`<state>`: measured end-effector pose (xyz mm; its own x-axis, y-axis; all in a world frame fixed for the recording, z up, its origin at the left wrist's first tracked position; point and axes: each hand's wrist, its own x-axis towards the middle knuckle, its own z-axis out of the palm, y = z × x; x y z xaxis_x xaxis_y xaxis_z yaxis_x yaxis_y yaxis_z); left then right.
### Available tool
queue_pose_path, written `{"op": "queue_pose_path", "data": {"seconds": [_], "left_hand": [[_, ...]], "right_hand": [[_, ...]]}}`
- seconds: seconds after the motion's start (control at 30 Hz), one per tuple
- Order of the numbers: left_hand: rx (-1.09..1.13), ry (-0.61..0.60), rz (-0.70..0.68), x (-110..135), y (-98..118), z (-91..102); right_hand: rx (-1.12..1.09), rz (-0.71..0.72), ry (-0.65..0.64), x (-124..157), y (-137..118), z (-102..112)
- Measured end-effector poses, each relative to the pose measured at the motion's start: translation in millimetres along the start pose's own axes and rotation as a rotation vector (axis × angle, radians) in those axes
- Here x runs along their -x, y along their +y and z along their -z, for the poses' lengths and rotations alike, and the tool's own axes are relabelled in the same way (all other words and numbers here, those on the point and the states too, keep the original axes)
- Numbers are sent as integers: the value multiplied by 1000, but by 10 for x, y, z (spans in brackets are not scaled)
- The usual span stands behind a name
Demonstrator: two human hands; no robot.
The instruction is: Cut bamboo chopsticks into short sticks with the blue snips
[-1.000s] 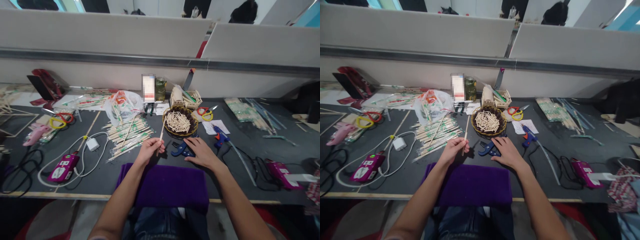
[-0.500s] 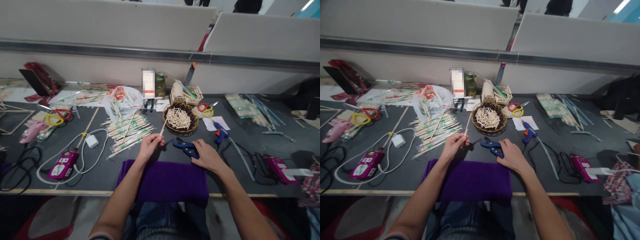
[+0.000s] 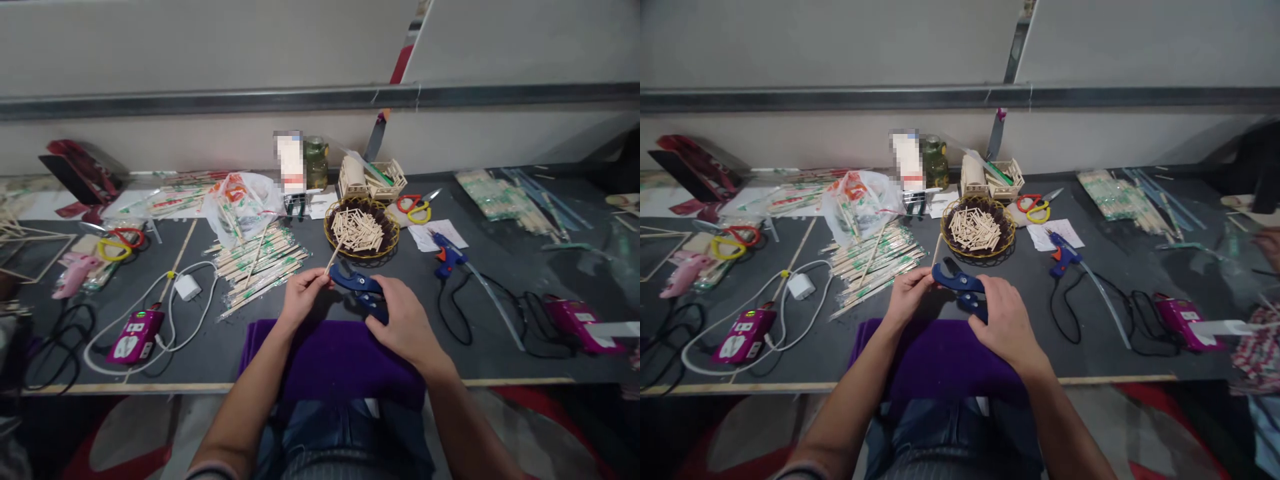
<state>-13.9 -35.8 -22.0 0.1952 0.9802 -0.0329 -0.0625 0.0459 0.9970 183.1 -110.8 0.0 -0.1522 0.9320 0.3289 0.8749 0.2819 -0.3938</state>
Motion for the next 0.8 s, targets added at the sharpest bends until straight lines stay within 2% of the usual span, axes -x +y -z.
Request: {"op": "queue_pose_path", "data": {"seconds": [0.27,0.6,0.8], "left_hand": [[-165,-42,-109,-5,-105,49],[-232,-25,-161,31,25,13],[-285,77,-214,64,-26,27]], "right_hand": [[22,5,21,-75,-125,16],[40,-3,32,-101,-159,17],[14,-4,48,-76,-203,27]]}}
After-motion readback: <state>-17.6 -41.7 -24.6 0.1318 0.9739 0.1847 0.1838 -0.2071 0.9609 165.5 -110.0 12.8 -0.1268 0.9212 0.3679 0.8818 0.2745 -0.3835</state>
